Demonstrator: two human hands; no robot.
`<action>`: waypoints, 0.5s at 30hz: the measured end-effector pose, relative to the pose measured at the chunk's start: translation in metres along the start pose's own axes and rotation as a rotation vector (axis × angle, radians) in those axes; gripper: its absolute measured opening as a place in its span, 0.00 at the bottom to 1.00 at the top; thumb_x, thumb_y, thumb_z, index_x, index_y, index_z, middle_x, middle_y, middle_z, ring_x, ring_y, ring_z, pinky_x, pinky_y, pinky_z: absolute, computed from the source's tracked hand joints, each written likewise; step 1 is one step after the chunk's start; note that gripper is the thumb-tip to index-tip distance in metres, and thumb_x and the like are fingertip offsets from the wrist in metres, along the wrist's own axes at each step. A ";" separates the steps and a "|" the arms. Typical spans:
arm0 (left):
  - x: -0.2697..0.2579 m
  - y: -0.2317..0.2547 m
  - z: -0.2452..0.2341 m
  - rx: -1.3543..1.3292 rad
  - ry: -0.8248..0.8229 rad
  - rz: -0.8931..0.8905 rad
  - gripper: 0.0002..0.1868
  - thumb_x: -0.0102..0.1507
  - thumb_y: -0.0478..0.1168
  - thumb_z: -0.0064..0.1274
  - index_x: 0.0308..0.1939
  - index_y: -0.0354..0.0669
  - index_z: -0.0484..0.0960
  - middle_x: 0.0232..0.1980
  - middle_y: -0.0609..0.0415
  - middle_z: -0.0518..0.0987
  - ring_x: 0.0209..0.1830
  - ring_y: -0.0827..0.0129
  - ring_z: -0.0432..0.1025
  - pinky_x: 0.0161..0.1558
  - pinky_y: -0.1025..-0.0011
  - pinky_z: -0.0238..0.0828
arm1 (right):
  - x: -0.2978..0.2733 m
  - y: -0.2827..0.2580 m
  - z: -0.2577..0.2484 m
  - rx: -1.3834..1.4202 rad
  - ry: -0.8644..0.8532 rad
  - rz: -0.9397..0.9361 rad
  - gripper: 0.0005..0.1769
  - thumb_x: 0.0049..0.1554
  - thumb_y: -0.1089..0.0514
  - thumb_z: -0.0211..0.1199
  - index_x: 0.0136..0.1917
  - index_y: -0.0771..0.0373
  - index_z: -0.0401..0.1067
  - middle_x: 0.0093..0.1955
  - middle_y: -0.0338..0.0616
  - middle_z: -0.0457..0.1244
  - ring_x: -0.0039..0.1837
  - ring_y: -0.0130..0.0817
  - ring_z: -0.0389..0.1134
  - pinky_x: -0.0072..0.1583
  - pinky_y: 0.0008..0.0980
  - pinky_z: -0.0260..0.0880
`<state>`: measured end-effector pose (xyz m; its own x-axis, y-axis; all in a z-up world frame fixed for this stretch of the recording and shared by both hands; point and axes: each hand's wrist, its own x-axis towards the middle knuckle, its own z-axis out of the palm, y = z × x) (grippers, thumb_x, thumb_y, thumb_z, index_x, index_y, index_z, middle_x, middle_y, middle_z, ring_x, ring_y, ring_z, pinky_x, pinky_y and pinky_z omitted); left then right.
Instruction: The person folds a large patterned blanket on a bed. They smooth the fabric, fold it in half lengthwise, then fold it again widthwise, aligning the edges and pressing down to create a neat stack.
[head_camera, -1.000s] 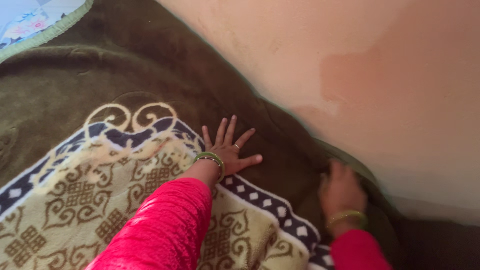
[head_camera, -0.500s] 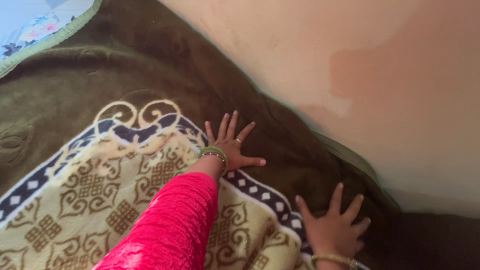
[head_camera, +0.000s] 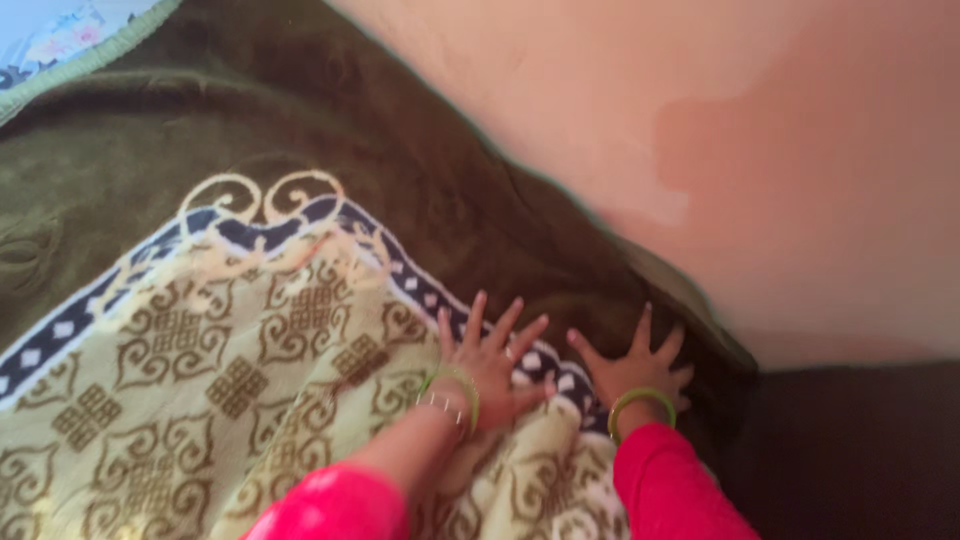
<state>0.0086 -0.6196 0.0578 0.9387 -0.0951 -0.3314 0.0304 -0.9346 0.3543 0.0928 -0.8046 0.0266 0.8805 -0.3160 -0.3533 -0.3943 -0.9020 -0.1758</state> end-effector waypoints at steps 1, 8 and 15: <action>0.008 -0.005 0.002 0.015 -0.003 -0.006 0.49 0.58 0.77 0.39 0.81 0.75 0.44 0.85 0.62 0.33 0.84 0.45 0.19 0.71 0.28 0.10 | -0.001 0.004 0.000 0.021 -0.008 -0.027 0.70 0.38 0.10 0.57 0.84 0.29 0.33 0.88 0.41 0.27 0.82 0.68 0.37 0.72 0.73 0.48; 0.025 -0.008 0.001 0.055 -0.016 -0.053 0.49 0.58 0.79 0.38 0.80 0.78 0.44 0.86 0.68 0.31 0.84 0.50 0.19 0.73 0.31 0.12 | -0.088 0.035 -0.018 0.136 0.010 -0.135 0.72 0.40 0.09 0.55 0.84 0.35 0.27 0.84 0.55 0.19 0.81 0.70 0.27 0.75 0.69 0.39; 0.024 0.001 -0.001 0.070 -0.051 -0.078 0.50 0.58 0.78 0.39 0.81 0.73 0.42 0.86 0.66 0.31 0.84 0.49 0.19 0.72 0.30 0.13 | -0.097 0.055 0.018 -0.074 -0.217 -0.122 0.67 0.39 0.11 0.57 0.84 0.26 0.34 0.88 0.51 0.16 0.84 0.75 0.24 0.77 0.67 0.43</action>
<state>0.0314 -0.6223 0.0509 0.9157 -0.0369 -0.4002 0.0770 -0.9612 0.2648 -0.0191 -0.8187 0.0348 0.8400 -0.1404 -0.5241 -0.2614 -0.9511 -0.1643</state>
